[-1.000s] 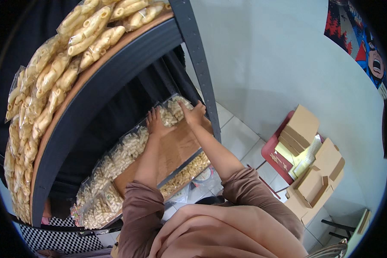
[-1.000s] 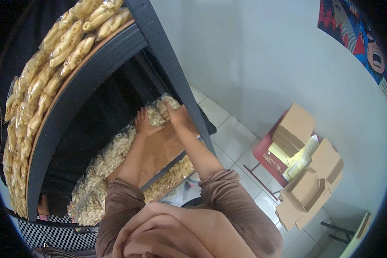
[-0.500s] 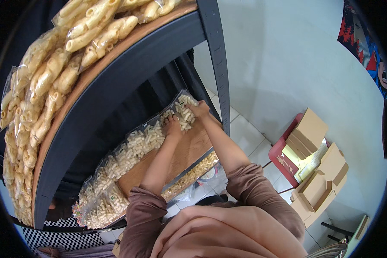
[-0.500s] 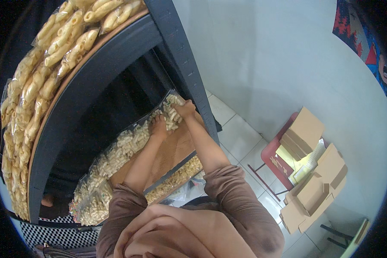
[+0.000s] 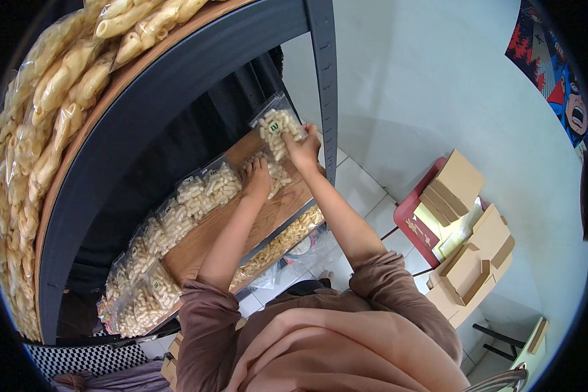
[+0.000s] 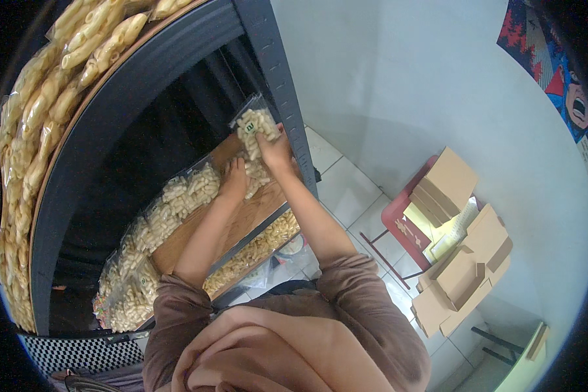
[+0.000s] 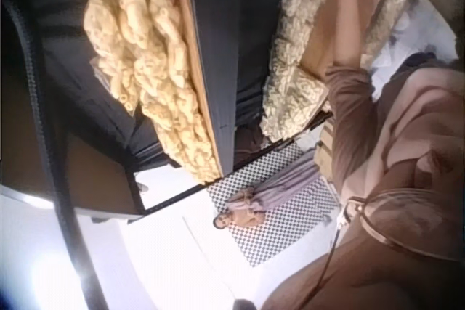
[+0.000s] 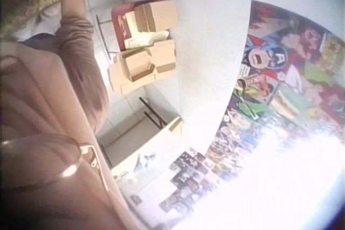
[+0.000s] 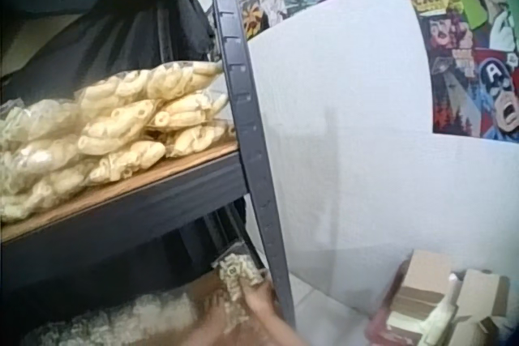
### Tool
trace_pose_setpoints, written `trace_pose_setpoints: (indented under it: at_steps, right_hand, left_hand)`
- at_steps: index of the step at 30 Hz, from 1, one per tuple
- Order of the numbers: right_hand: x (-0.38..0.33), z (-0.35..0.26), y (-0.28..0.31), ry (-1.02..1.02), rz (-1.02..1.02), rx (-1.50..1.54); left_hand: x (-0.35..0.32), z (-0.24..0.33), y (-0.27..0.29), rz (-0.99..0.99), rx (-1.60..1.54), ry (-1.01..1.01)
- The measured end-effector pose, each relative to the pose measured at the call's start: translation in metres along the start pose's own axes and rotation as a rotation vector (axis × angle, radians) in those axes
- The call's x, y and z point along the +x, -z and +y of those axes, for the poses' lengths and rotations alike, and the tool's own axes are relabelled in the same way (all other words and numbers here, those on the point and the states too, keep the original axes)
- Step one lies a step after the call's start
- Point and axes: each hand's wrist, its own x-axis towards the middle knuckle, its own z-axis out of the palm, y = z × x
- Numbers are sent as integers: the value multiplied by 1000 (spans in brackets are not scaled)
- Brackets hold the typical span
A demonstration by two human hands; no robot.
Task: The person folds a flat cardboard sheet into a box shape, reaches into a storage rack to retrieve several plastic bags containing food snacks, and places the bags inside the box before closing it.
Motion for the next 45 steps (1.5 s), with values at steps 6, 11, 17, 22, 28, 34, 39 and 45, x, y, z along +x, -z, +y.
trace_pose_setpoints:
  at_steps: [6,11,17,22,28,34,39,45]
  right_hand:
    - [-23,-32,7,-37,-103,271]
    - [-71,-75,52,334,-203,296]
    - [-137,-63,154,115,-297,402]
    - [-188,-3,281,-210,-2,518]
    - [-245,40,447,-420,477,620]
    - [-268,73,552,-510,792,626]
    - [-261,98,569,-493,804,763]
    - [-255,110,584,-222,998,840]
  left_hand:
    - [-2,-15,-6,221,-137,9]
    - [-68,20,49,457,-752,-2]
    - [-155,47,39,754,-645,168]
    - [-202,112,12,886,-861,-5]
    - [-199,238,-38,564,-1075,-485]
    - [-160,330,-113,143,-809,-876]
    - [-111,386,-159,154,-514,-1050]
    - [-91,416,-216,-34,-340,-1016]
